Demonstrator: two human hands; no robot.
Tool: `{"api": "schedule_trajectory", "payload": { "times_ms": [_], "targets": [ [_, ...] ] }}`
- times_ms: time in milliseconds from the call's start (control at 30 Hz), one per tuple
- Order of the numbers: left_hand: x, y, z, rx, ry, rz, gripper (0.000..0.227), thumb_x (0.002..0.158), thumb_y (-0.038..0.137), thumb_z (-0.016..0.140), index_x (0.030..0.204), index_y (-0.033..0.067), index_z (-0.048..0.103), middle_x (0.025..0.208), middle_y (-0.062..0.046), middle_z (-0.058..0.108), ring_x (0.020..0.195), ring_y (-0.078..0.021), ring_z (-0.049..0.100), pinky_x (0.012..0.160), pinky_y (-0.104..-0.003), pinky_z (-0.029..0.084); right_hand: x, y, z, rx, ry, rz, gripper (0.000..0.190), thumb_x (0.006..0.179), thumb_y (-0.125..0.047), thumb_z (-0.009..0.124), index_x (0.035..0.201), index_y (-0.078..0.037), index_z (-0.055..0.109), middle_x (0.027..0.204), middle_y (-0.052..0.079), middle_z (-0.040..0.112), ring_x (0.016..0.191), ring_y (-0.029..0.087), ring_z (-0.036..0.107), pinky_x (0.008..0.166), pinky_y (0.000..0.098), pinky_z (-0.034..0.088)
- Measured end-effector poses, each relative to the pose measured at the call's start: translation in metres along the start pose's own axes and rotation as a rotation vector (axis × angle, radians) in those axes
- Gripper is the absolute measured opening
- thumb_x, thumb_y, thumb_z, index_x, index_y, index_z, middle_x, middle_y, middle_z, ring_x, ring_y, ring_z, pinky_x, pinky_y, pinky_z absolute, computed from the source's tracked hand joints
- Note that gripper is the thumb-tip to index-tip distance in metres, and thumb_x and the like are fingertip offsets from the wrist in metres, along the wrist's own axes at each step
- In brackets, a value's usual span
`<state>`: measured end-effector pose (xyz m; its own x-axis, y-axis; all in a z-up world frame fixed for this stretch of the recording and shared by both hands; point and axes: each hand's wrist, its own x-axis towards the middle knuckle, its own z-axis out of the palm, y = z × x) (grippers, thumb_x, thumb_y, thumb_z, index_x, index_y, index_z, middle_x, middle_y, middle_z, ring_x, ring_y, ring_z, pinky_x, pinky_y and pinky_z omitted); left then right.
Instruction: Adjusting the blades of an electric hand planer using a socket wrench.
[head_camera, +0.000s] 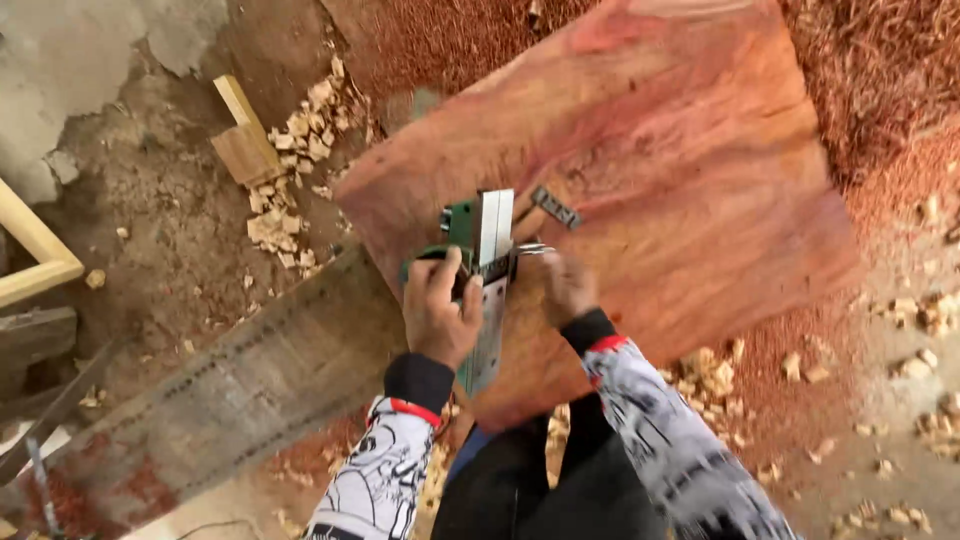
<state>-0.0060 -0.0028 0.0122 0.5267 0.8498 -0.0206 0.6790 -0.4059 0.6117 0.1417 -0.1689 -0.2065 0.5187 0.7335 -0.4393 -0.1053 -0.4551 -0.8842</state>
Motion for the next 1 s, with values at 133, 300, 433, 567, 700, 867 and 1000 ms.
{"api": "schedule_trajectory", "payload": {
  "times_ms": [133, 300, 433, 567, 700, 867, 1000],
  "targets": [
    [0.009, -0.006, 0.004, 0.011, 0.020, -0.023, 0.046, 0.090, 0.020, 0.076, 0.131, 0.0007, 0.067, 0.110, -0.016, 0.057, 0.100, -0.0383, 0.060, 0.084, -0.049, 0.051, -0.018, -0.108, -0.004, 0.047, 0.105, -0.023, 0.034, 0.122, -0.030, 0.051, 0.103, -0.004, 0.065, 0.076, -0.005, 0.048, 0.067, 0.004, 0.043, 0.057, 0.0248, 0.036],
    [0.008, -0.007, 0.008, 0.011, -0.010, -0.038, 0.046, 0.090, 0.020, 0.077, 0.130, 0.0007, 0.067, 0.113, -0.015, 0.057, 0.099, -0.0357, 0.060, 0.083, -0.047, 0.052, -0.031, -0.137, 0.041, 0.675, 0.019, 0.329, 0.031, 0.108, -0.015, 0.051, 0.136, -0.008, 0.064, 0.064, -0.007, 0.047, 0.051, 0.003, 0.041, 0.046, 0.0229, 0.034],
    [0.005, -0.012, 0.011, -0.004, -0.017, -0.040, 0.046, 0.092, 0.020, 0.076, 0.132, 0.0006, 0.066, 0.114, -0.014, 0.057, 0.100, -0.0345, 0.061, 0.083, -0.046, 0.053, -0.042, -0.140, 0.060, 0.592, 0.103, 0.351, 0.033, 0.109, -0.015, 0.052, 0.138, -0.006, 0.065, 0.066, -0.007, 0.047, 0.051, 0.003, 0.039, 0.045, 0.0226, 0.031],
    [0.005, -0.013, 0.012, 0.011, -0.050, -0.081, 0.048, 0.092, 0.022, 0.077, 0.134, 0.0009, 0.066, 0.113, -0.015, 0.056, 0.097, -0.0347, 0.059, 0.079, -0.046, 0.052, -0.047, -0.185, 0.062, 0.607, 0.150, 0.530, 0.038, 0.107, -0.017, 0.051, 0.142, -0.008, 0.061, 0.061, -0.002, 0.050, 0.046, 0.007, 0.042, 0.039, 0.0266, 0.034],
    [0.005, -0.010, 0.009, 0.017, -0.044, -0.085, 0.049, 0.091, 0.023, 0.078, 0.134, 0.0015, 0.066, 0.111, -0.015, 0.055, 0.096, -0.0346, 0.059, 0.077, -0.046, 0.052, -0.043, -0.208, 0.056, 0.645, 0.161, 0.696, 0.041, 0.105, -0.020, 0.049, 0.144, -0.010, 0.057, 0.063, 0.008, 0.062, 0.041, 0.015, 0.049, 0.037, 0.0331, 0.040],
    [0.006, -0.012, 0.009, 0.002, -0.045, -0.082, 0.049, 0.091, 0.022, 0.077, 0.134, 0.0004, 0.066, 0.110, -0.015, 0.055, 0.095, -0.0334, 0.059, 0.077, -0.046, 0.052, -0.035, -0.204, 0.059, 0.641, 0.225, 0.739, 0.040, 0.104, -0.022, 0.050, 0.141, -0.011, 0.061, 0.065, 0.006, 0.061, 0.041, 0.014, 0.048, 0.037, 0.0332, 0.041],
    [0.008, -0.010, 0.008, -0.011, -0.024, -0.085, 0.049, 0.089, 0.020, 0.078, 0.132, 0.0007, 0.067, 0.108, -0.014, 0.056, 0.095, -0.0332, 0.060, 0.078, -0.046, 0.052, -0.036, -0.197, 0.062, 0.631, 0.259, 0.776, 0.038, 0.103, -0.022, 0.051, 0.137, -0.012, 0.063, 0.062, 0.005, 0.058, 0.039, 0.015, 0.046, 0.035, 0.0337, 0.039]
  ]
}}
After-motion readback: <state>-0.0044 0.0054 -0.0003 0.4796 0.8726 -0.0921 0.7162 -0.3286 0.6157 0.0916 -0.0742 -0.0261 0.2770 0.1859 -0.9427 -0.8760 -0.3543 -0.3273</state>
